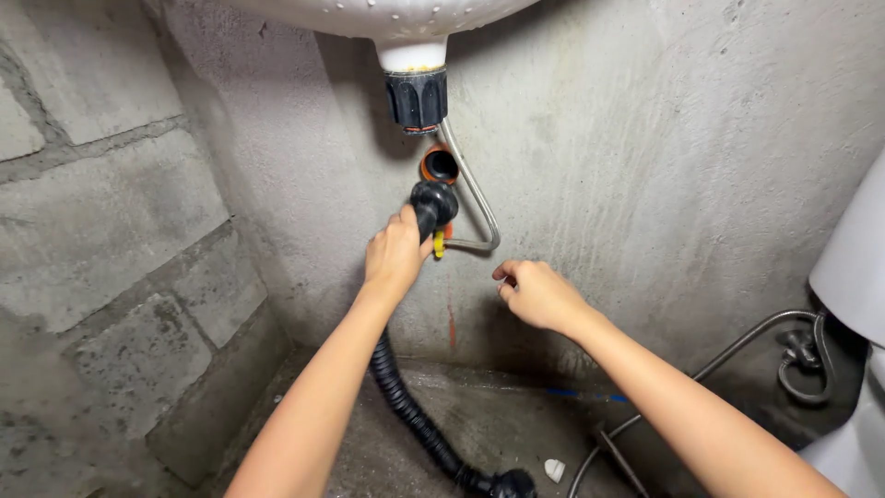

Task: The person rinses a drain pipe and bidet sprayer with water, cleans the drain pipe with a brush, and then attaches the pipe back to the sink basin.

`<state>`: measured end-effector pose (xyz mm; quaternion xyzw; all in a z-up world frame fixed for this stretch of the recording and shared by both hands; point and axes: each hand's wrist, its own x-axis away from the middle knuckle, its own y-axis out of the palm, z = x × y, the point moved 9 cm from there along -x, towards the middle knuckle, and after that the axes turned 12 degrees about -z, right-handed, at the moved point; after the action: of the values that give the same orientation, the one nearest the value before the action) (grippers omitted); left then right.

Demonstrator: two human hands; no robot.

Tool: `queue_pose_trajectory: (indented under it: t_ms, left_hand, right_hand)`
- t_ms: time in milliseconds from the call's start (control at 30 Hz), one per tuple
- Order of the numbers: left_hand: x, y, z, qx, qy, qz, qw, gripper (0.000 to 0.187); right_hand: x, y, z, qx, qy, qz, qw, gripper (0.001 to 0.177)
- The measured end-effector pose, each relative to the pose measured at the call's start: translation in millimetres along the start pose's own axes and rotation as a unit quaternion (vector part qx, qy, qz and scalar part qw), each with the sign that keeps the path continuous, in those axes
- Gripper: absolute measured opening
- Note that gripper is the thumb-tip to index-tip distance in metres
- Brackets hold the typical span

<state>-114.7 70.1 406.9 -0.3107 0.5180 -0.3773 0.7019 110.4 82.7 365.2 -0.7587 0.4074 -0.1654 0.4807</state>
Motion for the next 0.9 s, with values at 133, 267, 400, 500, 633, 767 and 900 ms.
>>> queue_pose_trajectory:
  t_ms: [133,267,400,500,633,767,900]
  left_hand:
    - [31,1,-10,-0.108,0.043,-0.003,0.993,0.056]
    - [52,-4,-5,-0.241,0.085,0.013,0.967,0.067]
    - [87,33,13,-0.295,0.155,-0.008,0.943,0.065]
    - [146,124,19,-0.334,0.222,-0.031,0.915,0.067]
    - [225,293,-14,-0.367,0.252,-0.118,0.888,0.05]
    - [316,413,-56,-0.453,0.368,-0.323,0.746,0.028]
    - [311,394,-48,-0.404,0.435,-0.299,0.747,0.029]
  right_hand:
    - [5,3,-4,0.038,0.035,-0.024,0.998,0.031]
    - [20,13,2,0.051,0.059,-0.063,0.995,0.03]
    - [37,27,30,0.068,0.077,-0.096,0.99,0.03]
    - [50,49,67,0.074,0.099,-0.126,0.984,0.03]
    - [80,105,124,0.14,0.153,-0.219,0.954,0.027]
    - [110,156,168,0.181,0.159,-0.285,0.928,0.03]
    - [121,195,199,0.113,0.161,-0.264,0.944,0.029]
